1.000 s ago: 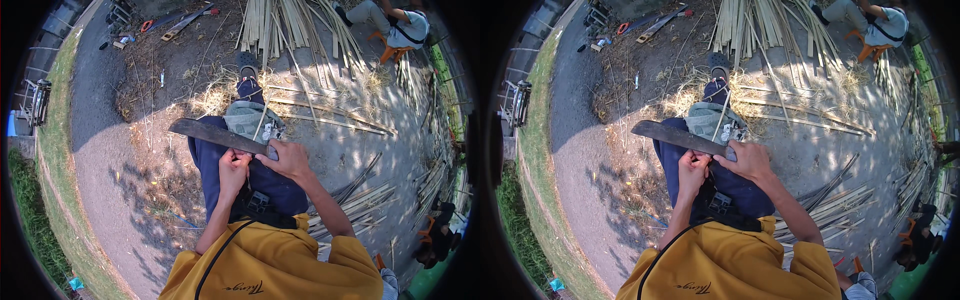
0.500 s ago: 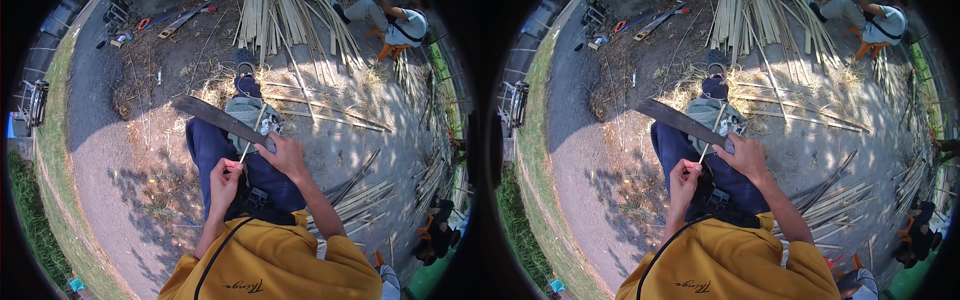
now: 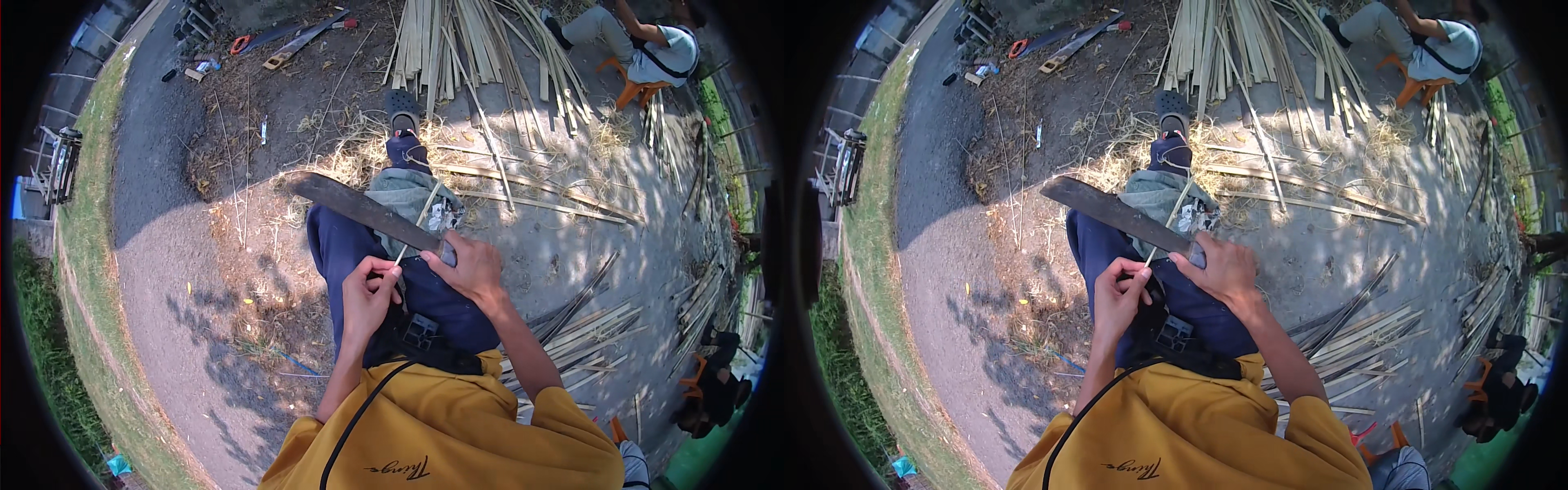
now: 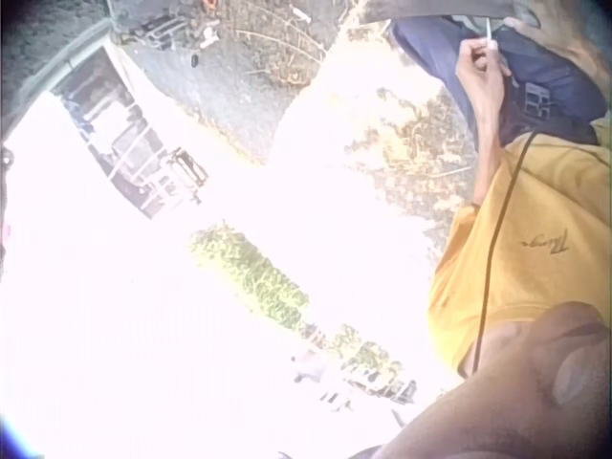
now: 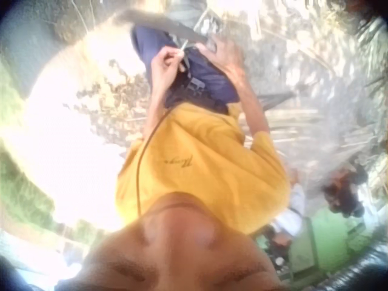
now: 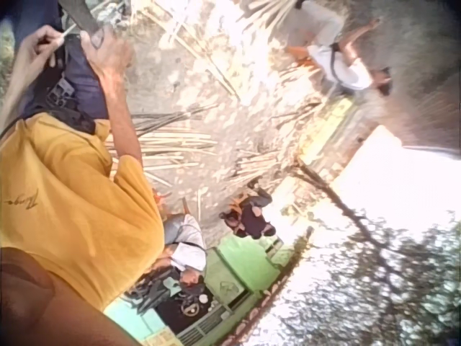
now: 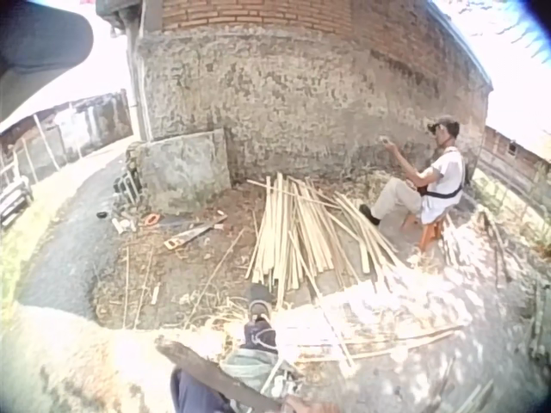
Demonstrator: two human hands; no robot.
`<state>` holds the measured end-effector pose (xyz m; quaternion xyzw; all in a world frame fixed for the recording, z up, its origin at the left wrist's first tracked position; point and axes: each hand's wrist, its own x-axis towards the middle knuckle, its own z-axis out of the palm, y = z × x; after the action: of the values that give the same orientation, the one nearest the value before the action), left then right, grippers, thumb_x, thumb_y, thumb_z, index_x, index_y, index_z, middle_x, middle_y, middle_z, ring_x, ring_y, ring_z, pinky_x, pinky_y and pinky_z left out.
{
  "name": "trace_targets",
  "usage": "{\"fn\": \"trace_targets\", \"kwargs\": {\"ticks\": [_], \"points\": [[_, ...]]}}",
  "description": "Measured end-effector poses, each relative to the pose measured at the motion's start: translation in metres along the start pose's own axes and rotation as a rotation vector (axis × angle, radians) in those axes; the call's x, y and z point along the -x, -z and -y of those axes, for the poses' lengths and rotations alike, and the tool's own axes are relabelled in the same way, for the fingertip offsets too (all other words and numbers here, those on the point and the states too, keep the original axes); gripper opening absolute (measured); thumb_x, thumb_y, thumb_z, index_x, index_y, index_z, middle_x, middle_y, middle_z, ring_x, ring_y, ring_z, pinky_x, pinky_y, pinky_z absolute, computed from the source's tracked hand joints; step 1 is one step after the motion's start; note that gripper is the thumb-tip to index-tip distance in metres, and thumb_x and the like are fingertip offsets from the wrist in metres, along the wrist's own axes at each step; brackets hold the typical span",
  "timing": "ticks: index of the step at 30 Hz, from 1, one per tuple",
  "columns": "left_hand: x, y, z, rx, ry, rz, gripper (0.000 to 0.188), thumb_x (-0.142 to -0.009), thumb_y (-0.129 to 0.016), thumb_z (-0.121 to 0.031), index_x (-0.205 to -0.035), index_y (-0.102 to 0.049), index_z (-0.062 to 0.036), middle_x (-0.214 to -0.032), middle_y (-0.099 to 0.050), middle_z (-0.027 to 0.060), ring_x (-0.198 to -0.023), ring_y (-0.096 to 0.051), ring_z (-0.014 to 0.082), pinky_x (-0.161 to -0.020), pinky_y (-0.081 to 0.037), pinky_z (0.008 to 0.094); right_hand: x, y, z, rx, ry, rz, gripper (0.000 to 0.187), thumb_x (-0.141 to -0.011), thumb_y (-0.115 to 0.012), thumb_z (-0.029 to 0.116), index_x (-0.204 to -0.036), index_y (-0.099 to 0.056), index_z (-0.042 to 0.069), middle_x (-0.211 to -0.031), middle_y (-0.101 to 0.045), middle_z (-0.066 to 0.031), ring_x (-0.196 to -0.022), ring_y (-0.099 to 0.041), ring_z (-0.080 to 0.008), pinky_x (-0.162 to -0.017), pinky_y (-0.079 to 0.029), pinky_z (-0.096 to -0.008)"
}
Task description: The person thins a bamboo strip by pulling it against the blade of a machete held steady on their cloth-covered knee.
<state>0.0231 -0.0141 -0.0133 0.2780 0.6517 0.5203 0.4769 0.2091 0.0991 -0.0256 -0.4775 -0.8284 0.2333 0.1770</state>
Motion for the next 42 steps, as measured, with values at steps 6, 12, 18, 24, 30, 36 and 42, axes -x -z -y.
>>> {"fn": "trace_targets", "kwargs": {"ticks": [6,12,18,24,30,36,42], "points": [[-0.010,-0.004,-0.006,0.080,0.142,0.065,0.009,-0.103,-0.071,-0.007,-0.100,-0.068,0.0014,-0.078,-0.063,0.0018,-0.050,-0.055,0.0050,-0.043,-0.038,0.0205,-0.002,0.008,-0.001,0.014,0.075,-0.001,0.052,-0.089,-0.075,0.061,-0.091,-0.068,0.010,-0.069,-0.070,-0.0142,-0.063,-0.070,-0.0367,-0.057,-0.052,-0.0478],[-0.011,-0.008,0.005,0.183,0.127,0.057,0.008,-0.102,-0.071,-0.005,-0.097,-0.067,-0.0002,-0.076,-0.059,-0.0046,-0.052,-0.042,-0.0013,-0.045,-0.027,0.0203,-0.011,0.007,-0.018,0.017,0.055,-0.011,0.055,-0.090,-0.073,0.063,-0.091,-0.067,0.008,-0.071,-0.072,-0.0168,-0.065,-0.072,-0.0390,-0.058,-0.054,-0.0505],[-0.014,-0.007,0.004,0.047,0.017,0.000,0.008,-0.101,-0.070,-0.002,-0.095,-0.067,-0.0008,-0.076,-0.056,-0.0074,-0.055,-0.040,-0.0046,-0.048,-0.024,0.0190,-0.013,-0.004,-0.027,-0.089,0.049,-0.025,0.053,-0.091,-0.072,0.061,-0.090,-0.068,0.008,-0.071,-0.071,-0.0201,-0.066,-0.072,-0.0403,-0.060,-0.055,-0.0510],[-0.002,0.002,0.009,-0.028,0.018,-0.025,0.007,-0.102,-0.069,-0.002,-0.096,-0.067,0.0005,-0.082,-0.057,-0.0054,-0.060,-0.043,-0.0036,-0.051,-0.030,0.0172,-0.001,-0.014,-0.018,-0.075,0.062,-0.044,0.053,-0.091,-0.073,0.061,-0.092,-0.070,0.008,-0.067,-0.070,-0.0190,-0.064,-0.071,-0.0400,-0.058,-0.055,-0.0503],[0.000,0.002,0.001,-0.095,-0.027,-0.033,0.007,-0.101,-0.071,-0.004,-0.096,-0.068,0.0009,-0.081,-0.058,-0.0045,-0.065,-0.046,-0.0025,-0.054,-0.033,0.0176,-0.016,-0.001,-0.035,-0.067,0.070,-0.013,0.055,-0.091,-0.072,0.061,-0.092,-0.071,0.006,-0.067,-0.069,-0.0197,-0.063,-0.071,-0.0405,-0.058,-0.055,-0.0508],[-0.015,-0.001,0.002,-0.109,0.002,-0.038,0.008,-0.101,-0.071,-0.006,-0.097,-0.069,0.0001,-0.080,-0.059,-0.0047,-0.066,-0.046,-0.0021,-0.054,-0.031,0.0179,-0.012,-0.008,-0.027,-0.066,0.124,0.001,0.056,-0.093,-0.071,0.060,-0.097,-0.073,0.004,-0.069,-0.070,-0.0205,-0.065,-0.071,-0.0412,-0.060,-0.056,-0.0502],[-0.023,0.003,0.009,0.050,0.054,0.026,0.008,-0.102,-0.071,-0.007,-0.098,-0.068,-0.0007,-0.080,-0.058,-0.0051,-0.063,-0.042,-0.0021,-0.053,-0.028,0.0182,-0.015,-0.004,-0.027,-0.073,0.026,-0.009,0.054,-0.092,-0.071,0.061,-0.098,-0.073,0.007,-0.068,-0.069,-0.0204,-0.065,-0.072,-0.0412,-0.061,-0.057,-0.0503]]}}
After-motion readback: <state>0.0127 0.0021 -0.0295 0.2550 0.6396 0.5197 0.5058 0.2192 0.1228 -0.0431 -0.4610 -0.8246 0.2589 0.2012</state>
